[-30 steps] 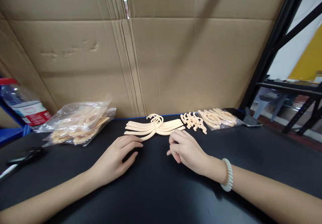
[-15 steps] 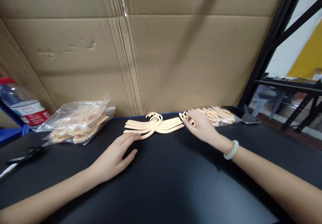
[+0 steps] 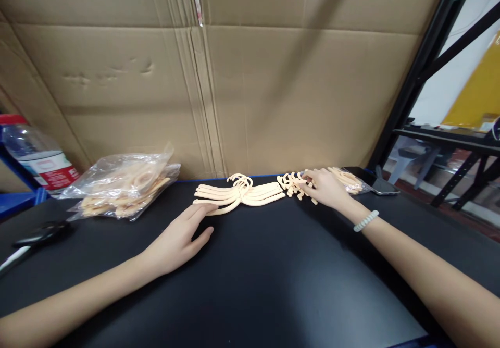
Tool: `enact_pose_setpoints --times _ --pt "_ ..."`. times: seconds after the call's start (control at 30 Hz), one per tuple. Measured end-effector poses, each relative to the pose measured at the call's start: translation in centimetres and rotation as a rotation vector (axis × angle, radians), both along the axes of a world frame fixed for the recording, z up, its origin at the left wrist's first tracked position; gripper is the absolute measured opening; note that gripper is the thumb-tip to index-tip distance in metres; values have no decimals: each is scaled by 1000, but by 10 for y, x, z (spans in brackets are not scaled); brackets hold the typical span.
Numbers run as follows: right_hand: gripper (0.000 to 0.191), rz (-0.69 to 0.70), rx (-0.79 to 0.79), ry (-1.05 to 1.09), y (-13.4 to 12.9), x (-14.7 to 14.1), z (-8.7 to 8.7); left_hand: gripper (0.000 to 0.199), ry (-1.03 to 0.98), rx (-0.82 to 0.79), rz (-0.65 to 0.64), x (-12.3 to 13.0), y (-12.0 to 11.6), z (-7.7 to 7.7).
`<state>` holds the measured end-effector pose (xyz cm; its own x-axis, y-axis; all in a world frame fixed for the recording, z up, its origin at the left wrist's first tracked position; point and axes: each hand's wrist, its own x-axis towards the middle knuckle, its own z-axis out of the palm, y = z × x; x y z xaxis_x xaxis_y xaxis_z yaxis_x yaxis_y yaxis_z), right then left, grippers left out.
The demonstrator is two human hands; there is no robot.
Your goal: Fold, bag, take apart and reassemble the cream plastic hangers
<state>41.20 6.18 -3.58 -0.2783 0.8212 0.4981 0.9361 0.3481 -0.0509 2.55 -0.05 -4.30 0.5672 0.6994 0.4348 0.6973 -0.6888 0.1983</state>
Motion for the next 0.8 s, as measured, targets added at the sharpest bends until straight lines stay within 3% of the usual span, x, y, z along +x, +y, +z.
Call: enact_pose_setpoints --times 0.3,0.53,0.67,0.8 --pt "20 -80 8 216 2 -11 -16 29 -105 -24 9 -3 7 -6" --pt "22 -111 103 446 2 -10 -11 24 -116 -33 38 -6 12 -7" --pt "21 -106 117 717 -5 -16 -1 21 -110 -40 43 -6 12 -7" --pt "19 -52 -21 1096 -18 -30 10 16 -118 -42 41 -5 12 -5"
